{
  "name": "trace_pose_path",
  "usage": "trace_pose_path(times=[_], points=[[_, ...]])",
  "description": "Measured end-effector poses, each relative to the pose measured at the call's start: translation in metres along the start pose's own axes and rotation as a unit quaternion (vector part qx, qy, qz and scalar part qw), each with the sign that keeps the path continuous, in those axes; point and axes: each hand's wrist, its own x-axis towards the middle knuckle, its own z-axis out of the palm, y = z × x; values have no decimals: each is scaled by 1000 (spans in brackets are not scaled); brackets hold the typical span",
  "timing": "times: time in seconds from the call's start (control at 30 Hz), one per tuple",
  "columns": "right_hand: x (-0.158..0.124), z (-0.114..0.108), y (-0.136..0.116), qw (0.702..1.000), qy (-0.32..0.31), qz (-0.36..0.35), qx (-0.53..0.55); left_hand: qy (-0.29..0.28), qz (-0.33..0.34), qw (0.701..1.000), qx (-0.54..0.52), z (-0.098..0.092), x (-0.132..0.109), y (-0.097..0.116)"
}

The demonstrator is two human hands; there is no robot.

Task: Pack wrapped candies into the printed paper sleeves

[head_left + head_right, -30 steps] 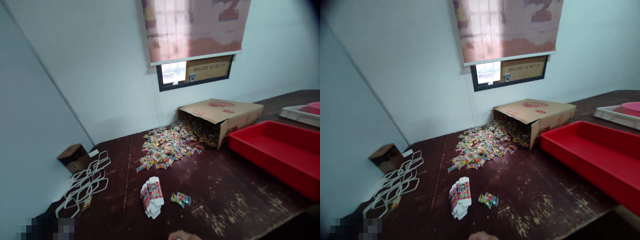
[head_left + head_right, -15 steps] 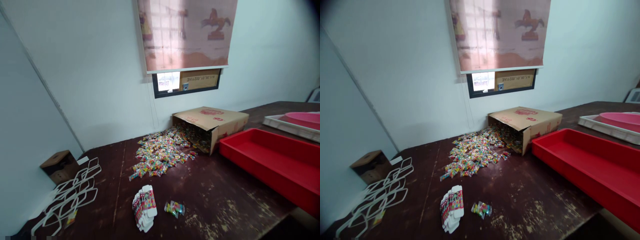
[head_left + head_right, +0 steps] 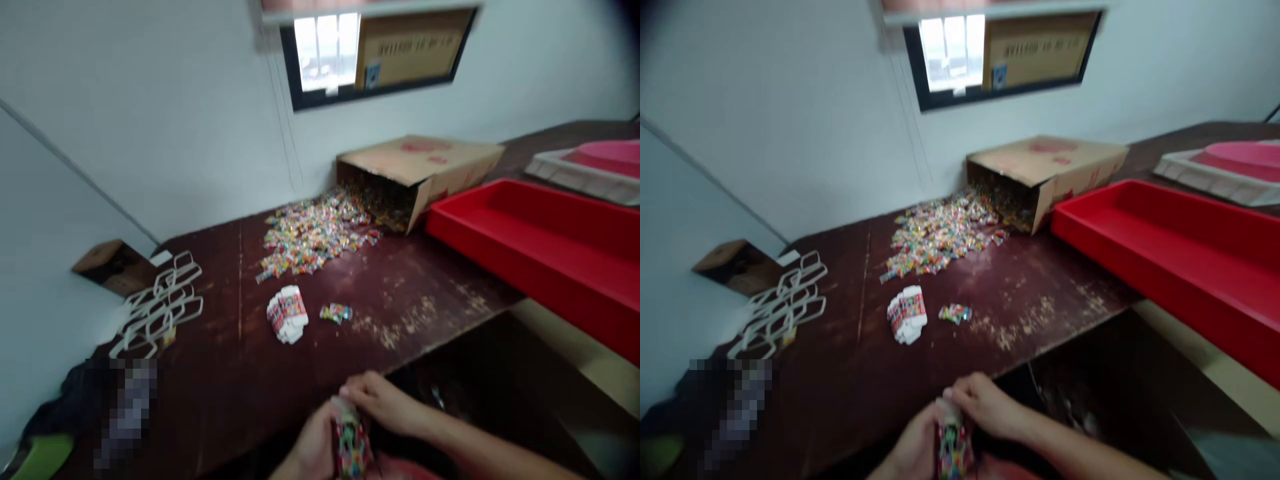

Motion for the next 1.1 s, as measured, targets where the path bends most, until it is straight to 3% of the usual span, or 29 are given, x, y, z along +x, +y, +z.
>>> trace_pose_path(times=[0.03, 0.2, 0.33, 0.4, 0.47, 0.53, 0.6, 0.7, 0.83, 0.93, 1.0, 1.1], points=[[-2, 1, 0, 1000, 19, 3, 19, -5, 14, 999, -29, -1, -1, -3], [-1, -9, 6, 978, -53, 105, 174, -85, 41, 994, -49, -4, -9, -1], [1, -10, 13, 976, -35, 134, 170, -79, 55, 995, 1, -6, -11, -3], [-5, -4, 13, 992, -3, 73, 101, -62, 68, 996, -2, -9, -11, -5], [-18, 5, 11, 998, 47, -36, -14, -42, 82, 996, -8, -11, -12, -7], [-33, 12, 7, 982, 79, -129, -116, -34, 87, 996, -1, -11, -14, -7], [-39, 10, 5, 971, 61, -166, -160, -42, 83, 995, 28, -9, -15, -3], [-17, -14, 9, 967, 23, -179, -183, -16, 107, 986, 125, -6, -17, 10], [51, -61, 27, 920, 180, -164, -308, 12, 146, 944, 297, -18, -33, 41], [88, -79, 42, 884, 201, -161, -391, -6, 99, 906, 412, -36, -55, 59], [95, -81, 50, 880, 200, -165, -399, -4, 76, 903, 424, -48, -65, 64], [84, -74, 53, 899, 272, -148, -309, 57, 128, 940, 310, -56, -62, 61]])
